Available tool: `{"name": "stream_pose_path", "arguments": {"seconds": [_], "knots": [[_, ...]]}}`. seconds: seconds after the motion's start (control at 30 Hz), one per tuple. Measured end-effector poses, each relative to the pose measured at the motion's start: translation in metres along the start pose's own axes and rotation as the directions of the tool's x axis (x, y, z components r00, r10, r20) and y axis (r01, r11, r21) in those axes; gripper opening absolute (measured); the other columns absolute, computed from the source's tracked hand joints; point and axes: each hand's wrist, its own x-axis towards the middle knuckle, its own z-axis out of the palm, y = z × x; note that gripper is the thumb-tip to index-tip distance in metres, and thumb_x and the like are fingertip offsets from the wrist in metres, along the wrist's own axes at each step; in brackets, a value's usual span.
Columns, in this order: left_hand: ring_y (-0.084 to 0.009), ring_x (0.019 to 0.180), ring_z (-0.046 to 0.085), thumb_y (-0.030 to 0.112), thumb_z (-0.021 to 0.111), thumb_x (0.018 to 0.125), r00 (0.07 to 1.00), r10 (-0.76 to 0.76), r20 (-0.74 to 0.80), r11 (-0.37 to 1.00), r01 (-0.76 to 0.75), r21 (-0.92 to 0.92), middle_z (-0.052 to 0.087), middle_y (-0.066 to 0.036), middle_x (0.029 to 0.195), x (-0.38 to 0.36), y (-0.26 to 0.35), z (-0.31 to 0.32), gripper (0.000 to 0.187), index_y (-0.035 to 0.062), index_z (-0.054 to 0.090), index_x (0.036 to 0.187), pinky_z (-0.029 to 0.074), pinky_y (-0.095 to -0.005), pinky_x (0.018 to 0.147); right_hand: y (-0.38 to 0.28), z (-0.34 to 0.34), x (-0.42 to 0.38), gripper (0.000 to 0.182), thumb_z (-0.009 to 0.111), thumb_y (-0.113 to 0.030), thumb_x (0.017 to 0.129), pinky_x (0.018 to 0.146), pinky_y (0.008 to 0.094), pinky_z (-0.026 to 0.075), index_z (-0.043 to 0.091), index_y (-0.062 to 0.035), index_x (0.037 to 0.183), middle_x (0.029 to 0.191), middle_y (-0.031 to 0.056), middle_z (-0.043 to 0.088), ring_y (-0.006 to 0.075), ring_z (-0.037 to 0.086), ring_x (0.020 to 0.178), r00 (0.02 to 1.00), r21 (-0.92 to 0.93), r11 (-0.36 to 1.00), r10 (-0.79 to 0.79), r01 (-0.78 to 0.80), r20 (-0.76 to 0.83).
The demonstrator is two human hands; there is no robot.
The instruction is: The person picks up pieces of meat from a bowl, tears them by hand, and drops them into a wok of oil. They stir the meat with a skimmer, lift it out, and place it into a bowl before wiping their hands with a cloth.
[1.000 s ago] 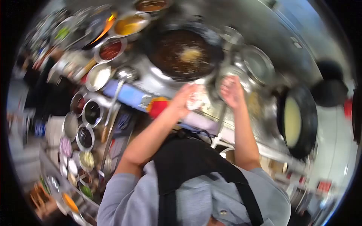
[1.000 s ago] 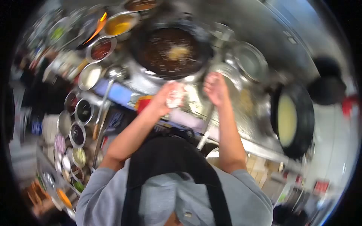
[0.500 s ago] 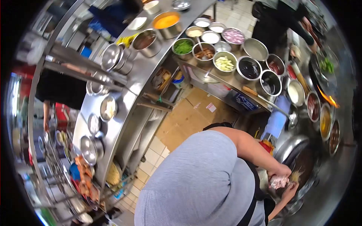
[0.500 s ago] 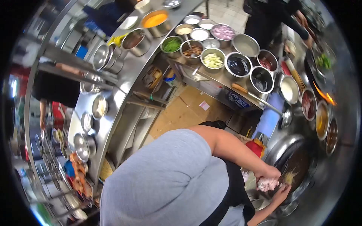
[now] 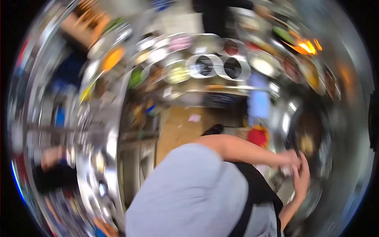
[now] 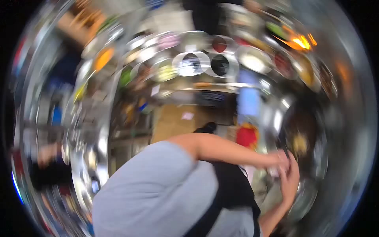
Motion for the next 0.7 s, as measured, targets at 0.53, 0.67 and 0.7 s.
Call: {"name": "stream_pose_path", "arguments": {"seconds": [0.53, 0.67, 0.7], "knots": [[-0.0148, 0.062, 0.061, 0.032, 0.039, 0.093, 0.905, -0.421, 0.058, 0.897, 0.406, 0.178, 0.059, -0.003, 0.08, 0.032, -0.014, 0.041, 0.02, 0.0146, 0.046, 0.1, 0.049, -0.0281, 0.04, 0.087, 0.011, -0.056, 0.018, 0.053, -0.021, 0.087, 0.055, 0.0323, 0.042, 0.052, -0.0031, 0.09, 0.07, 0.0092, 0.055, 0.0216, 0.054, 0.058, 0.796, 0.086, 0.991, 0.131, -0.1, -0.591], [-0.0138, 0.059, 0.06, 0.031, 0.041, 0.093, 0.875, -0.453, 0.167, 0.866, 0.388, 0.315, 0.058, -0.002, 0.079, 0.038, -0.004, 0.05, 0.017, 0.0145, 0.046, 0.097, 0.048, -0.0276, 0.04, 0.097, 0.004, -0.06, 0.013, 0.05, -0.015, 0.089, 0.06, 0.0311, 0.043, 0.05, -0.0026, 0.087, 0.069, 0.0091, 0.056, 0.0178, 0.054, 0.063, 0.765, 0.219, 0.969, 0.226, -0.114, -0.603], [-0.0138, 0.059, 0.06, 0.031, 0.041, 0.093, 0.872, -0.457, 0.175, 0.865, 0.39, 0.317, 0.058, -0.002, 0.079, 0.037, -0.002, 0.053, 0.017, 0.0145, 0.046, 0.097, 0.048, -0.0276, 0.04, 0.102, 0.005, -0.059, 0.013, 0.049, -0.015, 0.09, 0.06, 0.0306, 0.043, 0.05, -0.0022, 0.087, 0.068, 0.0095, 0.056, 0.0177, 0.054, 0.063, 0.734, 0.259, 0.964, 0.217, -0.058, -0.643]]}}
